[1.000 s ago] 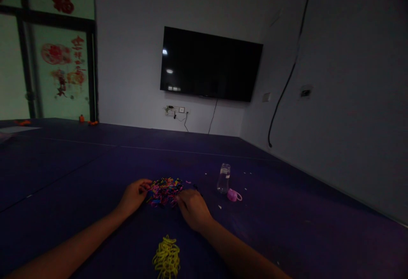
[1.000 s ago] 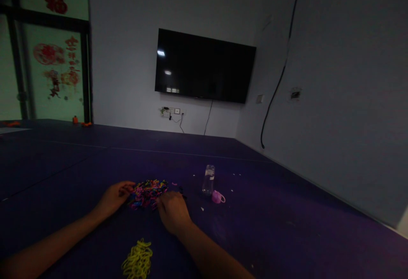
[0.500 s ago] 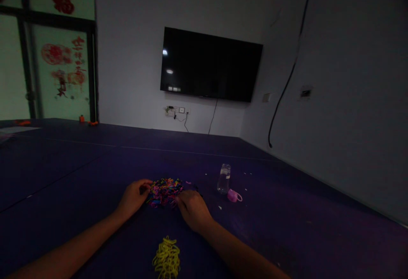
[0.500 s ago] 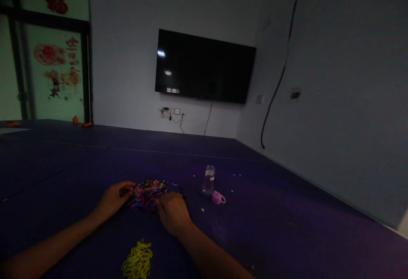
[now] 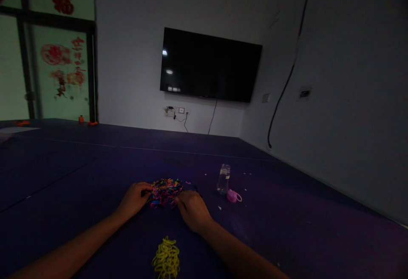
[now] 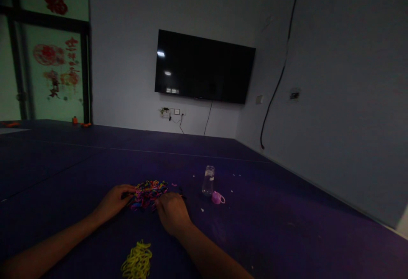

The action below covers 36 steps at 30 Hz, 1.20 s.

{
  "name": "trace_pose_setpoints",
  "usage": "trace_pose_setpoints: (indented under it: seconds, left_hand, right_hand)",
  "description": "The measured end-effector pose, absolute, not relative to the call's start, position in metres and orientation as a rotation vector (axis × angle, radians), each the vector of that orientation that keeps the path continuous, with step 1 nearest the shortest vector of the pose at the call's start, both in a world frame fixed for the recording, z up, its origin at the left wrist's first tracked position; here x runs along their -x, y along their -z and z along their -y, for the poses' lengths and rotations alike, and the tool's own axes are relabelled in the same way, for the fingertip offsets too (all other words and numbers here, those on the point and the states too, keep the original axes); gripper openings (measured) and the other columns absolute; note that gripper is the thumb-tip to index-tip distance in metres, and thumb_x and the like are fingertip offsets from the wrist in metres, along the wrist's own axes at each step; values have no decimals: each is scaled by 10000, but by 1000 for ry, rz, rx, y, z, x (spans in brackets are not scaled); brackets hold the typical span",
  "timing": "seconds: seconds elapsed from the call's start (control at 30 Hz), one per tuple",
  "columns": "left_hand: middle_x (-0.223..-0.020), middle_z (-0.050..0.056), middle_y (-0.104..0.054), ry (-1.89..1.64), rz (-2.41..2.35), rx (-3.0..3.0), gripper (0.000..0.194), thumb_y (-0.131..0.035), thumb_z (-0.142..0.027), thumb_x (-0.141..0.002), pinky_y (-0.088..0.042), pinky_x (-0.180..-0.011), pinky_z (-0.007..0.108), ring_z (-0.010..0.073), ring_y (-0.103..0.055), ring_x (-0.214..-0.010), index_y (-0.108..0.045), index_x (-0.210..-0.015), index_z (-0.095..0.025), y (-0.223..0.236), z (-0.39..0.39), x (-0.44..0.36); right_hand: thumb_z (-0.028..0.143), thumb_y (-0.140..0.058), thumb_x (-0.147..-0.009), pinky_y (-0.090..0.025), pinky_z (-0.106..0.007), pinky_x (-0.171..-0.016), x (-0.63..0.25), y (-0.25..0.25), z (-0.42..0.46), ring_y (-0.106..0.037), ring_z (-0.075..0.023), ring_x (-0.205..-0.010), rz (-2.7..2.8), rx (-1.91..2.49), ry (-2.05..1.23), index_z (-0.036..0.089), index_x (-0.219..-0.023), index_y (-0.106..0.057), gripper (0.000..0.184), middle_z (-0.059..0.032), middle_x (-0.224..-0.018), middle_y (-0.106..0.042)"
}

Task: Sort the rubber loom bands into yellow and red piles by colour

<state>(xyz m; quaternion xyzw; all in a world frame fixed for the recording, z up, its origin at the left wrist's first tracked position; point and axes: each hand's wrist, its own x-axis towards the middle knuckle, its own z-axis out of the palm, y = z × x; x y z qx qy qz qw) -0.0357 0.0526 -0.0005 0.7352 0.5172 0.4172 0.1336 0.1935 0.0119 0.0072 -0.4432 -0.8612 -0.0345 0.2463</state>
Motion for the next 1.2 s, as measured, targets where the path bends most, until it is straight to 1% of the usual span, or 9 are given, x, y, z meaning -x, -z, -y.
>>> trace_pose_setpoints:
  seconds: [0.1,0.27,0.53,0.7,0.87,1.0,1.1,1.2]
  left_hand:
    - [-937,50,-736,-1192,-1493,-2154,234,-548,-164,-656,-467,-893,362,239,-660,-927,-746,-758,-236,3,-55,36]
    - [-933,55,-734,-1209,-1538,-2119,244,-544,-163,-653,-468,-892,364,242,-662,-916,-747,-773,-225,2,-55,37]
    - [-867,50,-742,-1322,-1532,-2007,206,-542,-292,-720,-498,-828,354,244,-672,-855,-726,-782,-222,-6,-49,37]
    - [-850,60,-738,-1387,-1518,-1945,223,-542,-310,-710,-513,-792,360,245,-678,-813,-715,-793,-198,-1,-51,38]
    - [-754,32,-721,-1388,-1504,-1929,215,-561,-286,-688,-522,-745,329,222,-678,-740,-706,-814,-190,-1,-52,38]
    - [-703,24,-705,-1355,-1544,-1927,218,-570,-301,-683,-518,-708,322,223,-673,-706,-704,-812,-186,-4,-50,37]
    - [-713,30,-714,-1369,-1555,-1924,222,-570,-312,-686,-515,-717,331,230,-676,-714,-706,-809,-186,-5,-49,36]
    - [-749,34,-730,-1394,-1554,-1919,219,-558,-317,-704,-512,-760,339,235,-685,-753,-710,-801,-193,-6,-47,36]
  right_hand:
    - [226,-372,-945,-369,-274,-780,-193,-7,-12,-585,-174,-852,2346,1201,80,168,-824,-598,263,-60,-854,-653]
    - [229,-360,-947,-372,-272,-771,-193,-8,-12,-586,-173,-843,2357,1223,86,164,-820,-602,280,-63,-852,-653]
    - [229,-369,-945,-380,-272,-774,-193,-8,-12,-591,-176,-845,2346,1226,88,169,-818,-602,272,-61,-853,-657]
    - [241,-363,-952,-380,-274,-780,-194,-6,-13,-591,-175,-841,2348,1193,100,171,-818,-601,282,-58,-843,-656]
    - [233,-358,-952,-384,-269,-778,-193,-6,-13,-591,-174,-852,2351,1190,93,168,-822,-598,280,-58,-851,-653]
    - [227,-365,-948,-382,-265,-760,-193,-7,-11,-596,-173,-837,2347,1197,95,169,-806,-588,270,-54,-838,-653]
    - [229,-358,-950,-381,-266,-767,-193,-8,-10,-596,-175,-843,2349,1208,101,169,-812,-590,276,-56,-847,-657]
    - [238,-352,-953,-380,-265,-775,-193,-9,-10,-594,-174,-846,2359,1208,90,170,-818,-595,287,-59,-854,-659]
